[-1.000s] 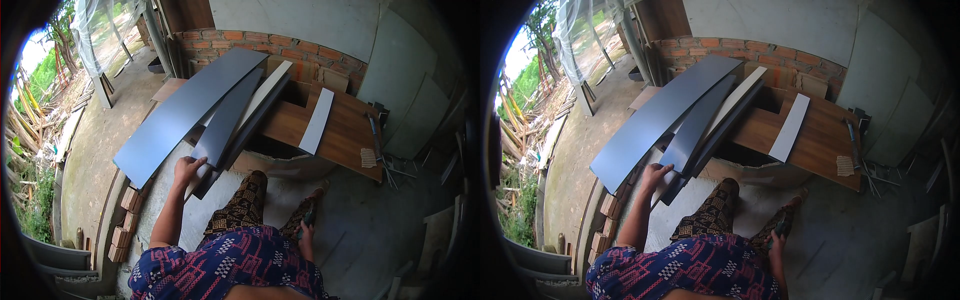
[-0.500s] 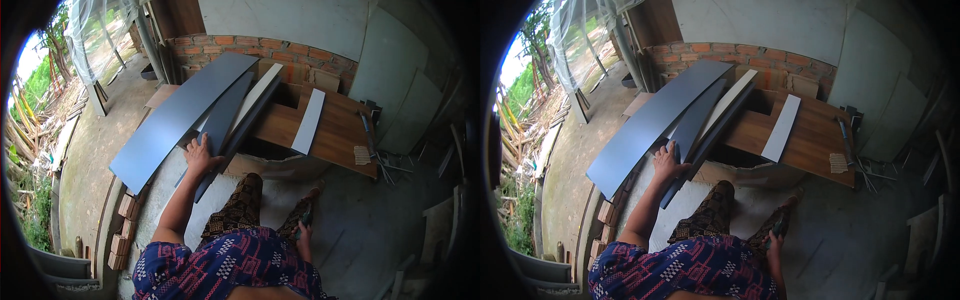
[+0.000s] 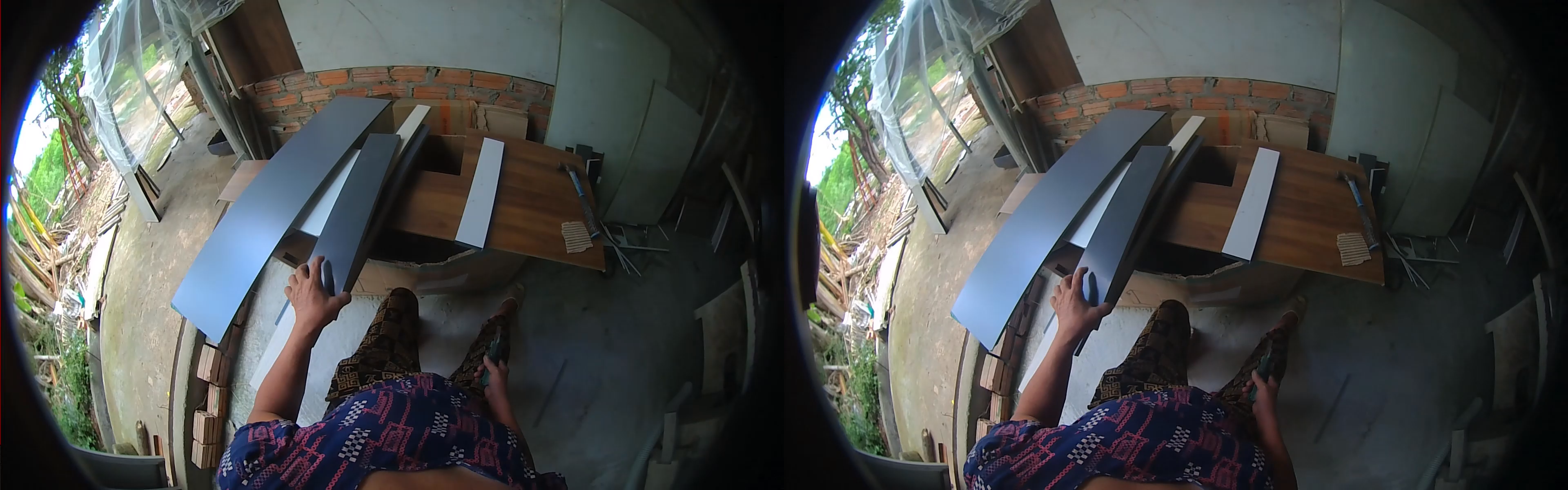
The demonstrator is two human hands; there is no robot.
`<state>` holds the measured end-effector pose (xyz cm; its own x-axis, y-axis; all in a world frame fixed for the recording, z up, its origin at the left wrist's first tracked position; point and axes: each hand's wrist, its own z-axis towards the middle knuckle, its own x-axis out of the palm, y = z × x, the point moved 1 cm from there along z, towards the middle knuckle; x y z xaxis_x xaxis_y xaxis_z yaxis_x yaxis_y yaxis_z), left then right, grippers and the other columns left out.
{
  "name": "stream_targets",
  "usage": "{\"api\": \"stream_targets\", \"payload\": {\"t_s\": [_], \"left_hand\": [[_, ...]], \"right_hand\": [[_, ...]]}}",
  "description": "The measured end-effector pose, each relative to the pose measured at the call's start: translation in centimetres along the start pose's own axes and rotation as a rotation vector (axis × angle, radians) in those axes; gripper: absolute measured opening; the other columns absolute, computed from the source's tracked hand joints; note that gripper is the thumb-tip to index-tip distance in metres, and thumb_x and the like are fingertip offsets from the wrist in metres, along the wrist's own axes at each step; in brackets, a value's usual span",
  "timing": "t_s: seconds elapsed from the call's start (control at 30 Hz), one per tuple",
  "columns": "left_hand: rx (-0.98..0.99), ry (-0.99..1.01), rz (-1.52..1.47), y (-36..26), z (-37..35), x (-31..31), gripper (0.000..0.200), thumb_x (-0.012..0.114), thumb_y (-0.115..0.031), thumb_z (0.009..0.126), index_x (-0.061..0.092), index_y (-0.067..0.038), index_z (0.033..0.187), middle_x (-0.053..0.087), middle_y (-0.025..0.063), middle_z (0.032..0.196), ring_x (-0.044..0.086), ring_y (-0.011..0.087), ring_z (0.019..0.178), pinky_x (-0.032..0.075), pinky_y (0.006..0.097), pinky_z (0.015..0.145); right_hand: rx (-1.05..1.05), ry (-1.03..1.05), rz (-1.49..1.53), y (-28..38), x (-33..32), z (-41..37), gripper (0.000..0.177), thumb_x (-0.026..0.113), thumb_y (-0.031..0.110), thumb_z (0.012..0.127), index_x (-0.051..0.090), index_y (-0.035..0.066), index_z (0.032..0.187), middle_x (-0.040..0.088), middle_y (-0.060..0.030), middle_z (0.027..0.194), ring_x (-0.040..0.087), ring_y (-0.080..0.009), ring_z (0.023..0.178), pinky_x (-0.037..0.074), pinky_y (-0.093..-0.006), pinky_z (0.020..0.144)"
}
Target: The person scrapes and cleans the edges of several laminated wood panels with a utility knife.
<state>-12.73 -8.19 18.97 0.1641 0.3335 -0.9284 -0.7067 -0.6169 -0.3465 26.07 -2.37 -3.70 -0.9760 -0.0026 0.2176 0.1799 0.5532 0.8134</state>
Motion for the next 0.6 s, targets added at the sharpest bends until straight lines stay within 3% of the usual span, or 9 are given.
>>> {"api": "stream_targets", "payload": {"t_s": [0.13, 0.17, 0.23, 0.47, 0.6], "left_hand": [[-0.072, 0.091, -0.212, 0.9, 0.2, -0.5, 0.081, 0.074, -0.03, 0.05, 0.045, -0.012, 0.123, 0.05, 0.018, 0.115, 0.045, 0.036, 0.109, 0.035, 0.0463, 0.094], [-0.098, 0.132, -0.449, 2.1, 0.6, 0.2, 0.082, 0.075, -0.027, 0.05, 0.045, -0.01, 0.124, 0.052, 0.0174, 0.108, 0.053, 0.032, 0.098, 0.044, 0.0425, 0.085], [-0.154, 0.258, -0.867, 0.6, 0.2, -2.1, 0.081, 0.075, -0.025, 0.051, 0.045, -0.006, 0.124, 0.054, 0.0167, 0.101, 0.058, 0.0261, 0.086, 0.049, 0.0355, 0.074], [-0.142, 0.278, -1.02, 1.5, -0.1, -3.8, 0.077, 0.068, -0.021, 0.054, 0.047, 0.0, 0.125, 0.059, 0.0166, 0.093, 0.059, 0.0182, 0.073, 0.049, 0.029, 0.066], [-0.067, 0.371, -1.18, 1.0, -1.4, -4.0, 0.08, 0.071, -0.024, 0.051, 0.048, 0.002, 0.123, 0.06, 0.0137, 0.09, 0.059, 0.0163, 0.073, 0.049, 0.0269, 0.065]], "right_hand": [[-0.007, -0.016, -0.012, 0.3, 0.0, -0.2, 0.019, 0.063, 0.021, 0.083, 0.053, 0.007, 0.091, 0.056, -0.0041, 0.067, 0.057, -0.0165, 0.054, 0.046, -0.0303, 0.048], [-0.008, -0.016, -0.006, 0.2, 0.0, -0.1, 0.02, 0.064, 0.021, 0.083, 0.053, 0.007, 0.091, 0.056, -0.0042, 0.067, 0.057, -0.0165, 0.053, 0.046, -0.0303, 0.048], [-0.005, -0.015, 0.007, 0.0, -0.1, 0.0, 0.02, 0.064, 0.021, 0.082, 0.053, 0.007, 0.091, 0.056, -0.0044, 0.066, 0.057, -0.0166, 0.053, 0.046, -0.0302, 0.047], [-0.019, 0.003, 0.023, 0.0, 0.0, -0.1, 0.017, 0.064, 0.019, 0.083, 0.052, 0.006, 0.086, 0.054, -0.0034, 0.065, 0.055, -0.0155, 0.052, 0.043, -0.0291, 0.046], [-0.01, -0.013, 0.025, 0.4, 0.1, -0.4, 0.017, 0.064, 0.019, 0.083, 0.053, 0.006, 0.083, 0.054, -0.0033, 0.063, 0.054, -0.0152, 0.051, 0.043, -0.029, 0.046]]}}
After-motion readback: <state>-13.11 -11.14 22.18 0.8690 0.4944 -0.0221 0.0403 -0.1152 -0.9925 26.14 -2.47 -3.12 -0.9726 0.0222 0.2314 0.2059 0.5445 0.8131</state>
